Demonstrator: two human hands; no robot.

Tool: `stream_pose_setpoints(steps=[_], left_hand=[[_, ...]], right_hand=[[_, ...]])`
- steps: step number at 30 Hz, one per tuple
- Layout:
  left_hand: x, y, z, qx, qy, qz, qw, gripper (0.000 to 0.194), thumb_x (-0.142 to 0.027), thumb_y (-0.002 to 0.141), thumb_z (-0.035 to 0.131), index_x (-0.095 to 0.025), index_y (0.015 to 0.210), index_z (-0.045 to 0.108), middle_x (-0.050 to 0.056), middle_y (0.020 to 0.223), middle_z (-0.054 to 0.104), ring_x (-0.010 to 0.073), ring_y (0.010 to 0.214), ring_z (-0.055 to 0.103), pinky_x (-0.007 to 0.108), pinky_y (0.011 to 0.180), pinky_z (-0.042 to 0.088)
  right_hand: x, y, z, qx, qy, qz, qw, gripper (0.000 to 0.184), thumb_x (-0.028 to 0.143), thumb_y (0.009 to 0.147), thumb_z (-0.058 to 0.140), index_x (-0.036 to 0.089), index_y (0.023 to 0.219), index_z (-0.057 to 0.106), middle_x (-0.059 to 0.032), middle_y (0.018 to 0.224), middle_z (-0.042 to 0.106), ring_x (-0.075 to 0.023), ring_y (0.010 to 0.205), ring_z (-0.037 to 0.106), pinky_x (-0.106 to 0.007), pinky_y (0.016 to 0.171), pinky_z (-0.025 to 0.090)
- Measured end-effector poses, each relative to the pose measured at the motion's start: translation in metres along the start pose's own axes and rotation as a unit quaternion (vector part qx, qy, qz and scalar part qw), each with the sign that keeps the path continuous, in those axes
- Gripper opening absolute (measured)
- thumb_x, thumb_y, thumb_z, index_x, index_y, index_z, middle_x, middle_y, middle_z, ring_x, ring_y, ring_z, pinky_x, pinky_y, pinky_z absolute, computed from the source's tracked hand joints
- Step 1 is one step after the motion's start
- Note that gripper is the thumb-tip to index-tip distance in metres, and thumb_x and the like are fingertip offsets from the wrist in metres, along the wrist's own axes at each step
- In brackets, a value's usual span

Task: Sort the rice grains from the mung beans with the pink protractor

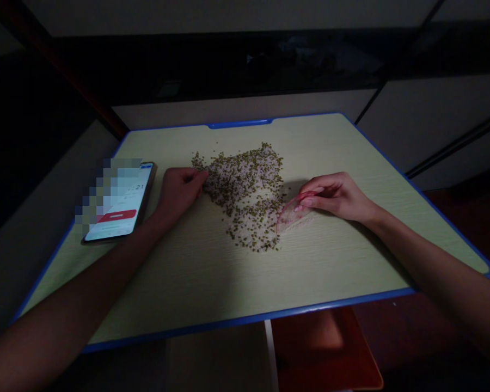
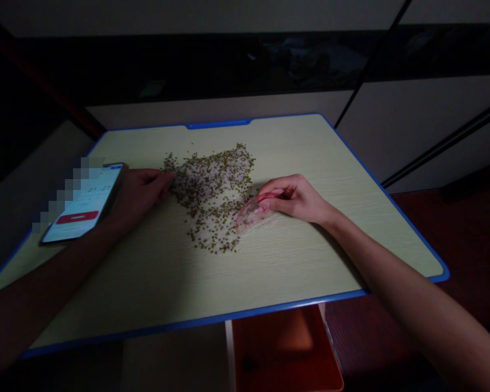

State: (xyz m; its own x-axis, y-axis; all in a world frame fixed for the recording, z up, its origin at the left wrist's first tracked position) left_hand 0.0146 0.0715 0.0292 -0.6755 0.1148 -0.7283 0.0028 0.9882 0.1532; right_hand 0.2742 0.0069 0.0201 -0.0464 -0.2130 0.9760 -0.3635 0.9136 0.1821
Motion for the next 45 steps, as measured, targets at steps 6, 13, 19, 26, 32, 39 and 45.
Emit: stream_pose_setpoints(steps=[6, 13, 19, 26, 32, 39, 45], left_hand=[[0.0006, 0.0004, 0.0002, -0.001, -0.002, -0.003, 1.0, 0.035, -0.031, 0.071, 0.052, -0.02, 0.039, 0.043, -0.005, 0.035, 0.039, 0.0083, 0.037, 0.033, 0.025, 0.041, 0.025], [0.0009, 0.0017, 0.0001, -0.005, -0.008, -0.001, 1.0, 0.035, -0.031, 0.071, 0.053, -0.019, 0.038, 0.044, -0.004, 0.035, 0.04, 0.0081, 0.038, 0.035, 0.025, 0.041, 0.027], [-0.0022, -0.0008, -0.0008, -0.006, 0.004, 0.001, 1.0, 0.036, -0.031, 0.071, 0.052, -0.019, 0.039, 0.044, -0.005, 0.034, 0.038, 0.0084, 0.038, 0.034, 0.025, 0.042, 0.027], [-0.0015, -0.0003, -0.0003, -0.002, 0.006, 0.0, 1.0, 0.037, -0.03, 0.072, 0.051, -0.019, 0.038, 0.043, -0.004, 0.035, 0.038, 0.0084, 0.038, 0.034, 0.025, 0.043, 0.027], [-0.0018, -0.001, -0.0001, -0.002, 0.003, -0.003, 1.0, 0.036, -0.031, 0.072, 0.051, -0.019, 0.039, 0.042, -0.005, 0.035, 0.038, 0.0083, 0.038, 0.033, 0.025, 0.043, 0.027], [-0.0001, 0.0003, 0.0004, -0.003, -0.002, 0.006, 1.0, 0.036, -0.031, 0.071, 0.052, -0.019, 0.039, 0.043, -0.004, 0.035, 0.039, 0.0083, 0.038, 0.034, 0.025, 0.043, 0.027], [-0.0013, -0.0003, -0.0002, 0.0, 0.002, 0.007, 1.0, 0.036, -0.031, 0.071, 0.051, -0.019, 0.039, 0.043, -0.004, 0.036, 0.04, 0.0085, 0.038, 0.034, 0.025, 0.044, 0.029]], right_hand=[[0.0007, 0.0005, 0.0021, 0.013, 0.005, 0.002, 1.0, 0.012, 0.005, 0.067, 0.069, 0.015, 0.073, 0.07, 0.0011, 0.062, 0.071, -0.0054, 0.054, 0.064, -0.01, 0.052, 0.049], [-0.0024, 0.0007, -0.0005, 0.003, 0.022, 0.024, 0.999, 0.011, 0.006, 0.065, 0.07, 0.015, 0.071, 0.071, 0.0004, 0.063, 0.07, -0.0059, 0.054, 0.063, -0.012, 0.053, 0.05], [-0.0061, -0.0006, -0.0043, -0.005, 0.01, 0.05, 0.999, 0.01, 0.01, 0.062, 0.074, 0.015, 0.07, 0.07, -0.0003, 0.063, 0.07, -0.007, 0.054, 0.062, -0.015, 0.052, 0.049], [-0.0062, -0.0004, -0.0049, 0.006, 0.011, 0.062, 0.998, 0.011, 0.011, 0.061, 0.074, 0.017, 0.069, 0.07, 0.0004, 0.064, 0.07, -0.0082, 0.054, 0.063, -0.017, 0.051, 0.05], [-0.007, -0.0017, -0.0038, 0.026, 0.02, 0.075, 0.997, 0.011, 0.011, 0.062, 0.073, 0.018, 0.07, 0.071, 0.0002, 0.065, 0.071, -0.0089, 0.056, 0.065, -0.018, 0.053, 0.052], [-0.0073, -0.0027, -0.0044, 0.038, 0.01, 0.079, 0.996, 0.009, 0.013, 0.063, 0.073, 0.016, 0.071, 0.07, -0.0006, 0.065, 0.071, -0.0085, 0.056, 0.065, -0.017, 0.054, 0.052], [-0.0076, -0.0031, -0.004, 0.03, 0.025, 0.077, 0.996, 0.009, 0.015, 0.063, 0.074, 0.017, 0.071, 0.07, -0.001, 0.067, 0.071, -0.0094, 0.058, 0.066, -0.018, 0.056, 0.053]])
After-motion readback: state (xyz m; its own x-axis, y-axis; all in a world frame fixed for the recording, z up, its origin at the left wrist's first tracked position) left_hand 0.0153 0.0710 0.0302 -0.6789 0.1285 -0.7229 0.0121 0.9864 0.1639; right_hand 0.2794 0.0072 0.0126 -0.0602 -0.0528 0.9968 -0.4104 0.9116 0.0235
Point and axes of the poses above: each hand's wrist, its own y-axis towards the middle knuckle, its own z-axis out of the palm, x = y × z, the point moved 6 cm from there along y, towards the middle knuckle
